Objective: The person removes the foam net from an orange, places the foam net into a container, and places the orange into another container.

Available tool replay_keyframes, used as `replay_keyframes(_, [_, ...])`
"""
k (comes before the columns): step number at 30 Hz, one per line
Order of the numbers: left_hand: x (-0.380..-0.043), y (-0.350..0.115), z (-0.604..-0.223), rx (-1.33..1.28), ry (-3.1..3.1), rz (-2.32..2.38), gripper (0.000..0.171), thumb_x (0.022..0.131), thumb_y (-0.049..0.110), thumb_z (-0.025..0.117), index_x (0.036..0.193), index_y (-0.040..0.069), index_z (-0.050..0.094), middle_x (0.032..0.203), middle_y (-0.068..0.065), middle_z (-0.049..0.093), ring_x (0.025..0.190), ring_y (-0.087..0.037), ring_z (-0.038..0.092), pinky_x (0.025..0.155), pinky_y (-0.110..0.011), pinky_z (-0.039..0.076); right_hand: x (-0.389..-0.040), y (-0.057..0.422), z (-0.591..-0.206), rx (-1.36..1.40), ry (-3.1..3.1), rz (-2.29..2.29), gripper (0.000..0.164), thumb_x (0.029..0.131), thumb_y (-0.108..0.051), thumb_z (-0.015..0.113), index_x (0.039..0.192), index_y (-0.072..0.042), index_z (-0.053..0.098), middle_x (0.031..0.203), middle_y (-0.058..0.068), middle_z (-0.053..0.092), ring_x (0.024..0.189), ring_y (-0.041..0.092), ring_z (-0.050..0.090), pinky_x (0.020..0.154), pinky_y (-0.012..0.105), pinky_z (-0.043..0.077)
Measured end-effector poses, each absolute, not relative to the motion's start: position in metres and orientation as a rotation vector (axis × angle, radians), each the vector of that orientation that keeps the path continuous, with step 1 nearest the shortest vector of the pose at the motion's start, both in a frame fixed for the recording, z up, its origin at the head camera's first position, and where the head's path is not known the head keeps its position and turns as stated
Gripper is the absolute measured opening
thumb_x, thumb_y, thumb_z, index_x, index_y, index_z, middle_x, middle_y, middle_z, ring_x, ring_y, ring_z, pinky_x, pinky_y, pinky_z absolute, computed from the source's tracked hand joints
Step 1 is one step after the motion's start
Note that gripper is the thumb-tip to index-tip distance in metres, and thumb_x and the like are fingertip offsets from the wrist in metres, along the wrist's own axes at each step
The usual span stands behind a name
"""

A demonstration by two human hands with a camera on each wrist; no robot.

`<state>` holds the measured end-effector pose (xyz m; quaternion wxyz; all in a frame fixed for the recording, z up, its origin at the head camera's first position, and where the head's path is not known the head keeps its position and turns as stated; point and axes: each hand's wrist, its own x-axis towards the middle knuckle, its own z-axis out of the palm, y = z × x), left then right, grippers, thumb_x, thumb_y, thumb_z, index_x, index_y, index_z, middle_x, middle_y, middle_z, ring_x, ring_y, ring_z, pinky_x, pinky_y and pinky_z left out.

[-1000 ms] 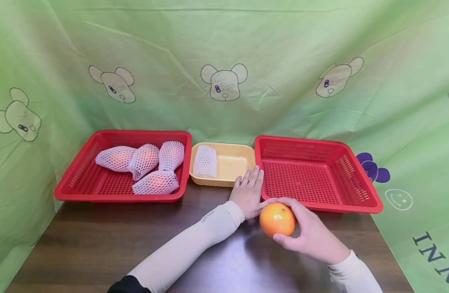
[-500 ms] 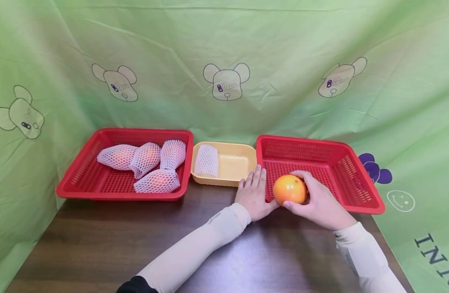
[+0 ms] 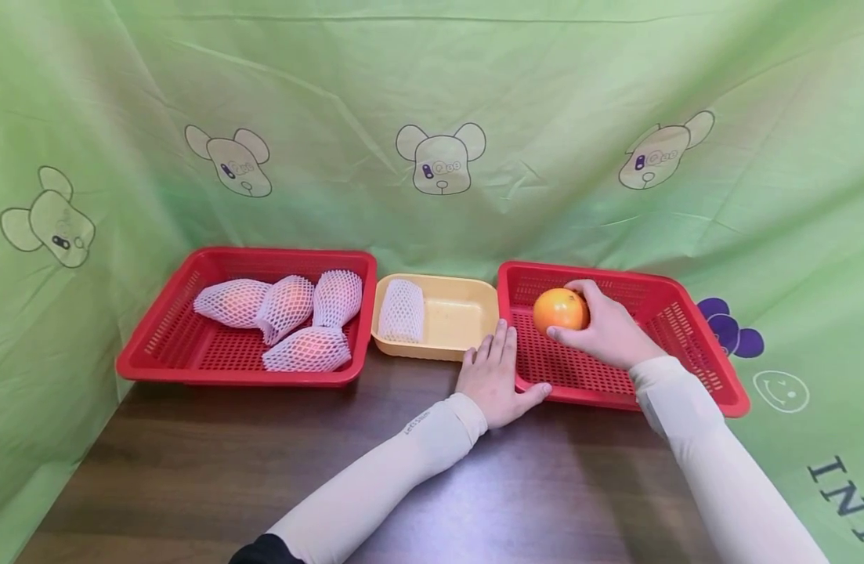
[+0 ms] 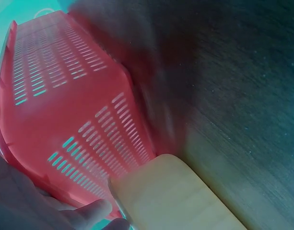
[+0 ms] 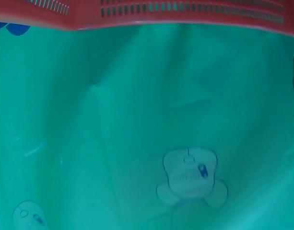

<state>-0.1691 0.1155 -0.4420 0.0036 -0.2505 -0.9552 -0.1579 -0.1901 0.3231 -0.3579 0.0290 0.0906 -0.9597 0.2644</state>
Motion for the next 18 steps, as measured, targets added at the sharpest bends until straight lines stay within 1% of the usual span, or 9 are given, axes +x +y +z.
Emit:
replay_keyframes(9, [-0.169,0.116,-0.443,-0.768,-2.994,-0.469,0.1,0.092,0.077,0.041,0.162,0.01,0.016,0.169,-0.004,0.009,0.146,-0.025,0.03,0.116,-0.046,0.025,-0.242,0.323,-0.374,0.231,-3.08,0.81,0.081,0.085,-0.039,0.078,0.142,-0.001,0.035,0.121,0.022,0.056,0.102,0.038,0.058,0.089,0.055,0.049])
replay_keyframes(18, [-0.169,0.116,-0.444,-0.774,-3.002,-0.453,0.1,0.092,0.077,0.04,0.162,0.01,0.016,0.169,-0.005,0.009,0.141,-0.029,0.039,0.116,-0.049,0.024,-0.273,0.322,-0.397,0.136,-3.164,0.829,0.08,0.085,-0.035,0.077,0.14,0.002,0.033,0.122,0.026,0.054,0.106,0.04,0.056,0.095,0.056,0.047])
